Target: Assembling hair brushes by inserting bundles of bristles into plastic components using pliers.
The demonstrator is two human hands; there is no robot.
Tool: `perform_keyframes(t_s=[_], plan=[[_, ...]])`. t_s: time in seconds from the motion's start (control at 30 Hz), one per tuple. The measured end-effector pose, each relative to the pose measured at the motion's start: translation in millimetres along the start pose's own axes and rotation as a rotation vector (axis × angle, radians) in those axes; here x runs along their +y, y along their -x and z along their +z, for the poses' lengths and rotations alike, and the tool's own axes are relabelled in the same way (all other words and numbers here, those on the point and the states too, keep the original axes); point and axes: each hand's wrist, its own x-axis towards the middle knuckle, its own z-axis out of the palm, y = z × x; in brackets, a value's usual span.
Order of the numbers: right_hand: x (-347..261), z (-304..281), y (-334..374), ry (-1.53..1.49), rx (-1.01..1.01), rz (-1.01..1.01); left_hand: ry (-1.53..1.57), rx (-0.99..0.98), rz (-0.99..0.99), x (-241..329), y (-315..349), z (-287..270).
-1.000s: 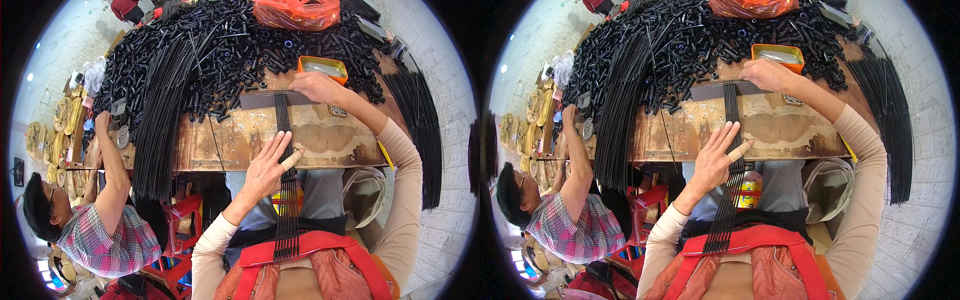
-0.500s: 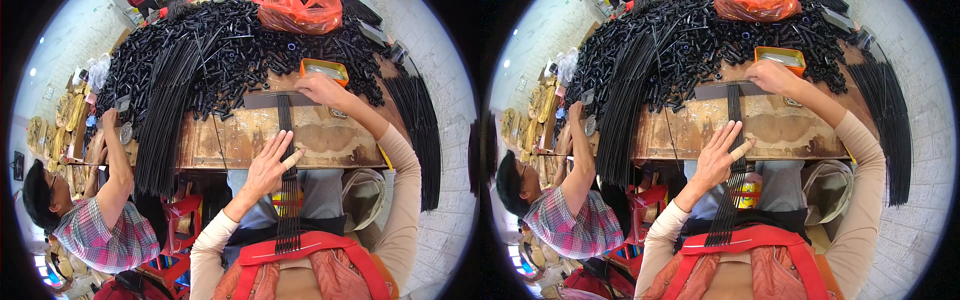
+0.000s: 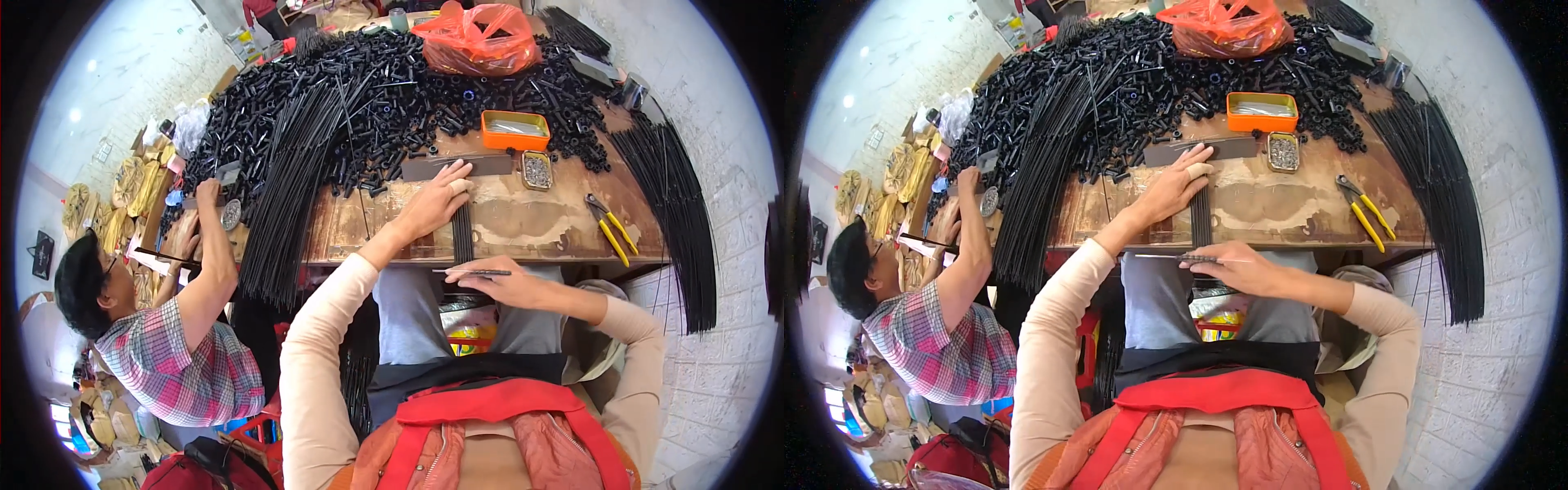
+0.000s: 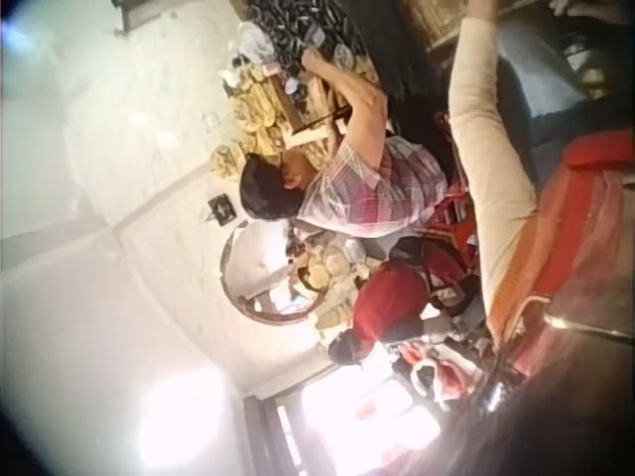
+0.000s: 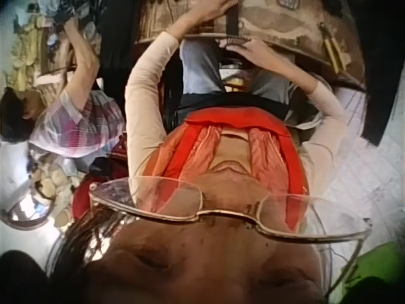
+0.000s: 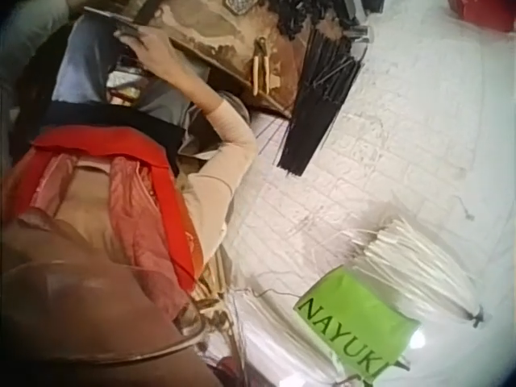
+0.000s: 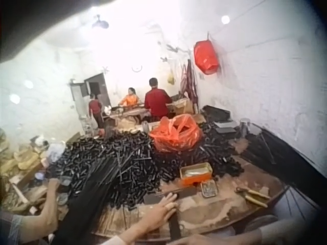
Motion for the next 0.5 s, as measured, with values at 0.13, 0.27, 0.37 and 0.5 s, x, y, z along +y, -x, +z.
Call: perform_keyframes(t_s=[0.13,0.27,0.37,0.5], plan=[[-75.7,-43.8,-12.4,0.314,0.02,0.016,0.293,0.132,-0.098,5.8,-7.3,-5.6],[-175.1,-118.4,-39.7,0.079,0.092,-0.144,1.096,0.165,-0.416,55.5,-12.2,-8.1],[-210.0,-158.2,-43.6,0.23,0.13,-0.233,1.471,-0.023,-0.373,142.5,13.4,-24.6],[-243.8,-141.1,-35.4,-0.135,0.132,-0.068,1.358,-0.084,-0.192,214.3,31.1,-29.9]])
